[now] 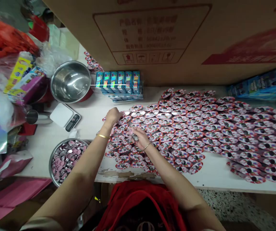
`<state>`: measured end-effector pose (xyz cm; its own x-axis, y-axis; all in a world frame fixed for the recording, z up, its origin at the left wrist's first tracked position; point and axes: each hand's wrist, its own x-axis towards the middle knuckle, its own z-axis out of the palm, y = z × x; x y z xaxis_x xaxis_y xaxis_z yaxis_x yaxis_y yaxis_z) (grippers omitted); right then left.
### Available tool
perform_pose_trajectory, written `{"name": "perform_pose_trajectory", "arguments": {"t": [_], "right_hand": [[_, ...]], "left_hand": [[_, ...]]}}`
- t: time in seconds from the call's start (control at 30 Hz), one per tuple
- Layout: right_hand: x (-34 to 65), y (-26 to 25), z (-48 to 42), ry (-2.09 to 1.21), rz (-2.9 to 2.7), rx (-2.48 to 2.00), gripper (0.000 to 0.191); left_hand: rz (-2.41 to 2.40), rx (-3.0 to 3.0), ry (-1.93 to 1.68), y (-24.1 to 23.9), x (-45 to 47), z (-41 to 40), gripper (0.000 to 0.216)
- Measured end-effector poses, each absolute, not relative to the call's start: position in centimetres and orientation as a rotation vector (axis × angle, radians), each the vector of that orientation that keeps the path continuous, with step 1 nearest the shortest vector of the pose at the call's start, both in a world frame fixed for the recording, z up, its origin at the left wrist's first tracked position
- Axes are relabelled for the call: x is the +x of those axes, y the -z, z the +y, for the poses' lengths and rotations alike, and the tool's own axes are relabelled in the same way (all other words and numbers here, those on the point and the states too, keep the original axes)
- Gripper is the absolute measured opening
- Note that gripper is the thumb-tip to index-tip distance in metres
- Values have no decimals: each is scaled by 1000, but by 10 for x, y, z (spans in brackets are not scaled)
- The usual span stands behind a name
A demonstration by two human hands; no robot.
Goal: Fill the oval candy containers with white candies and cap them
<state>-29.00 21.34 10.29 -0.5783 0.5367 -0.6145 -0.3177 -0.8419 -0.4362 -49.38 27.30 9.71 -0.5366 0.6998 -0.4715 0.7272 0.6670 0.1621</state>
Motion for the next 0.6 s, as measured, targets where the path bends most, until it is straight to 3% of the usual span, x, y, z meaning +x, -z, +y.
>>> {"name": "perform_pose_trajectory", "arguments": {"t": [0.3, 0.37, 0.47, 0.6], "right_hand": [[-297, -103, 221, -2412, -397, -1003, 44], [-295, -105, 223, -2405, -407, -978, 47], [-292, -106, 223, -2385, -413, -942, 49], [-295, -101, 215, -2387, -400, -944, 52]], "left_hand": [[2437, 1205, 152, -106, -489, 269, 51], [2437, 1344, -46, -115, -481, 256, 47], [2057, 1524, -414, -127, -466, 225, 32], [1726, 1393, -596, -128, -443, 183, 11]]}}
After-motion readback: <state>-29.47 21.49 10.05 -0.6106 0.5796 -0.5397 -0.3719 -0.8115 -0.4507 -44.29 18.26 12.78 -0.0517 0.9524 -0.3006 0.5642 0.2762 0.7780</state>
